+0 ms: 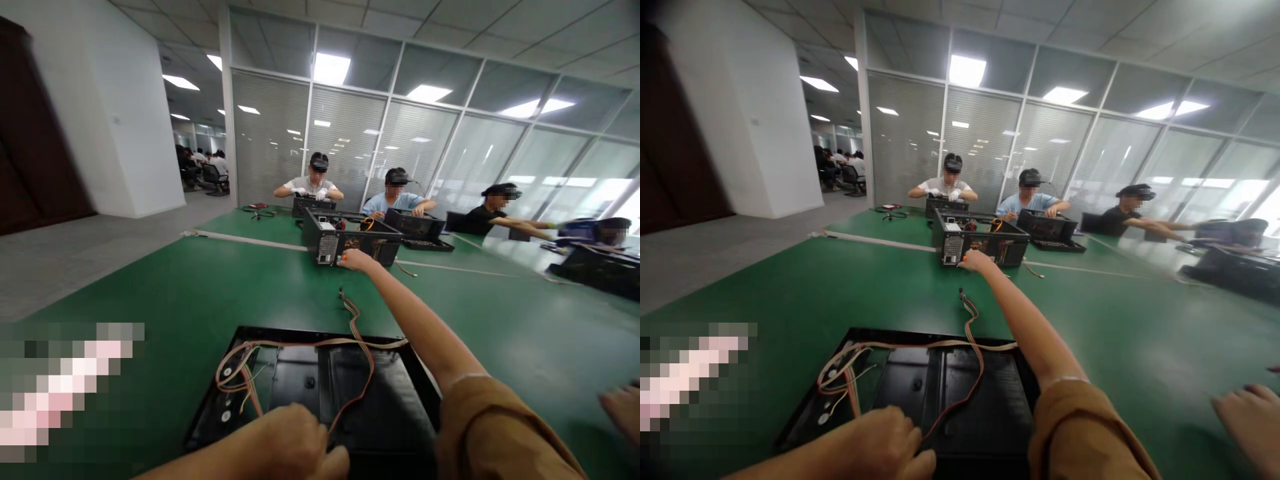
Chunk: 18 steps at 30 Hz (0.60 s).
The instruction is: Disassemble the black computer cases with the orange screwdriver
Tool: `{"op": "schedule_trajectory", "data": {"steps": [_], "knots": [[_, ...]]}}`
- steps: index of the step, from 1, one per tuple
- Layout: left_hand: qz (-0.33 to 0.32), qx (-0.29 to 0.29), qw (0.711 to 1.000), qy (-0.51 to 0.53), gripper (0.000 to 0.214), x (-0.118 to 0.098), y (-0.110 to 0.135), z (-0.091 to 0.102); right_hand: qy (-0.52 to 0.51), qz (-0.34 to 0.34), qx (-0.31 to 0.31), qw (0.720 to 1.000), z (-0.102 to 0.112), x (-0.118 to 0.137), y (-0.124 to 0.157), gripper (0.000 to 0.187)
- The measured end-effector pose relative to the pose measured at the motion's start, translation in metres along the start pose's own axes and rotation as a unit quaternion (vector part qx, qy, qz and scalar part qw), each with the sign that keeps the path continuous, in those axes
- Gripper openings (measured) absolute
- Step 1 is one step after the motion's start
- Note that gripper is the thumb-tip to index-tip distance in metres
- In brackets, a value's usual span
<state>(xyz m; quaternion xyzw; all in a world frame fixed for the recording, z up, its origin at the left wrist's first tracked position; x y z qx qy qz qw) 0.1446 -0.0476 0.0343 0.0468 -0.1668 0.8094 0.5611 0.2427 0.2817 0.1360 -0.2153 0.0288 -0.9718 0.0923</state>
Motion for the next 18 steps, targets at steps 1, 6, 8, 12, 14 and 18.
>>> {"op": "schedule_trajectory", "data": {"steps": [1, 6, 8, 12, 14, 18], "knots": [[-0.009, -0.002, 1.000, 0.007, 0.014, -0.009, -0.004, 0.005, 0.015, 0.022, 0.000, 1.000, -0.004, 0.016, 0.019, 0.030], [-0.001, -0.027, 0.997, 0.070, 0.022, -0.027, -0.011, 0.034, 0.138, 0.273, -0.032, 0.951, -0.028, 0.098, 0.164, 0.019], [0.045, -0.043, 0.992, 0.107, 0.022, -0.009, -0.004, 0.044, 0.141, 0.330, -0.069, 0.931, -0.025, 0.113, 0.222, 0.022], [0.217, -0.066, 0.951, 0.210, 0.025, 0.069, 0.029, 0.049, 0.049, 0.392, -0.132, 0.909, 0.000, 0.123, 0.288, 0.011], [0.292, -0.057, 0.921, 0.251, 0.025, 0.109, 0.050, 0.043, -0.013, 0.403, -0.170, 0.899, 0.012, 0.121, 0.298, 0.008], [0.369, -0.042, 0.839, 0.396, 0.036, 0.162, 0.080, 0.029, -0.051, 0.382, -0.232, 0.893, 0.014, 0.116, 0.288, 0.021]]}}
Point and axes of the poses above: each hand's wrist, its own y-axis away from the middle knuckle, its own z-axis out of the back of the hand, x = y × z, the point moved 8 cm from there along -y, towards the middle knuckle, and after that the axes turned 3 degrees about z, right-handed, at the moved point
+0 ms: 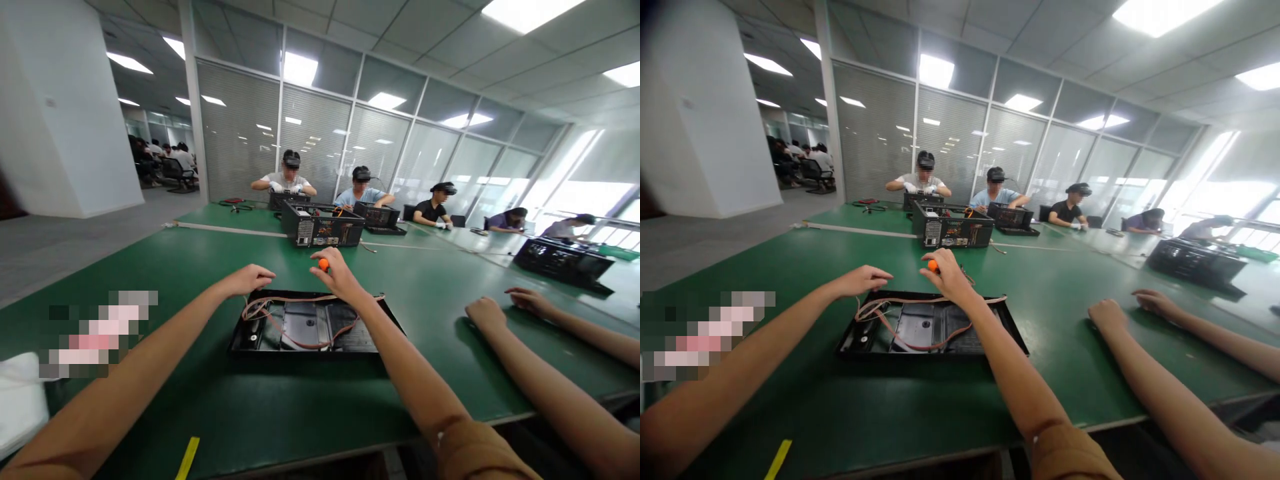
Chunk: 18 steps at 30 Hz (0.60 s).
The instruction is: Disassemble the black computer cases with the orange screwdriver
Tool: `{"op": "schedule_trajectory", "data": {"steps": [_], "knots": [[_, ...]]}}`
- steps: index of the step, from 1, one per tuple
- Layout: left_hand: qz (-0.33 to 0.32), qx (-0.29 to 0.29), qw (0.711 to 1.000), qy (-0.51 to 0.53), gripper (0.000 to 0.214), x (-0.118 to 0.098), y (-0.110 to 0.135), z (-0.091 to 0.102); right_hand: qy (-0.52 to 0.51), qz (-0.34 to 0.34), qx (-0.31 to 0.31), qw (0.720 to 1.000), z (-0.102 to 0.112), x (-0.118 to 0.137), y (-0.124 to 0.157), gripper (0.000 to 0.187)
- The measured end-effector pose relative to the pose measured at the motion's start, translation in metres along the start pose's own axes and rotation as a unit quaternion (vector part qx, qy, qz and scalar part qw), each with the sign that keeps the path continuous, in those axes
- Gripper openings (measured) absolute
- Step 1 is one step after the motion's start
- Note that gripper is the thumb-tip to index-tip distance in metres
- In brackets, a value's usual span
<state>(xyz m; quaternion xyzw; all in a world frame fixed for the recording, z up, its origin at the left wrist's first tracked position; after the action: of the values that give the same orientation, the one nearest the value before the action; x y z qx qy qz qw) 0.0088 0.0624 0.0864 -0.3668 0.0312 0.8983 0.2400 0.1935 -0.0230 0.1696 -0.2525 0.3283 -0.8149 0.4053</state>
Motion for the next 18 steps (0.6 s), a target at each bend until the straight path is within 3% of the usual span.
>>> {"op": "schedule_trajectory", "data": {"steps": [4, 7, 11, 15, 18], "knots": [[0.018, -0.030, 0.993, 0.111, 0.047, 0.018, -0.007, 0.013, -0.002, -0.002, 0.012, 1.000, -0.018, -0.012, -0.011, 0.041], [-0.005, -0.059, 0.998, -0.001, 0.033, 0.020, -0.007, 0.001, -0.026, -0.039, -0.013, 0.999, -0.022, -0.025, -0.021, 0.054], [-0.070, -0.095, 0.976, -0.181, 0.025, 0.013, 0.002, -0.029, -0.132, -0.151, -0.026, 0.979, -0.043, -0.050, -0.024, 0.049], [-0.083, -0.130, 0.966, -0.209, 0.027, 0.016, 0.008, -0.037, -0.267, -0.221, 0.018, 0.938, -0.086, -0.059, -0.015, 0.046], [-0.085, -0.128, 0.967, -0.201, 0.028, 0.018, 0.009, -0.036, -0.279, -0.229, -0.018, 0.932, -0.098, -0.062, -0.010, 0.040]]}}
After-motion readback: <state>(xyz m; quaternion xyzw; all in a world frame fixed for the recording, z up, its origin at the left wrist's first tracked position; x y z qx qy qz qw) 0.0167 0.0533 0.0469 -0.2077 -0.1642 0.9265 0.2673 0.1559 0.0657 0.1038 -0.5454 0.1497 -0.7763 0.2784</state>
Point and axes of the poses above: each hand's wrist, its own y-axis away from the middle knuckle, its own z-axis out of the back of the hand, x = y × z, the point moved 8 cm from there along -y, towards the middle knuckle, and after that the axes turned 3 degrees about z, right-handed, at the moved point
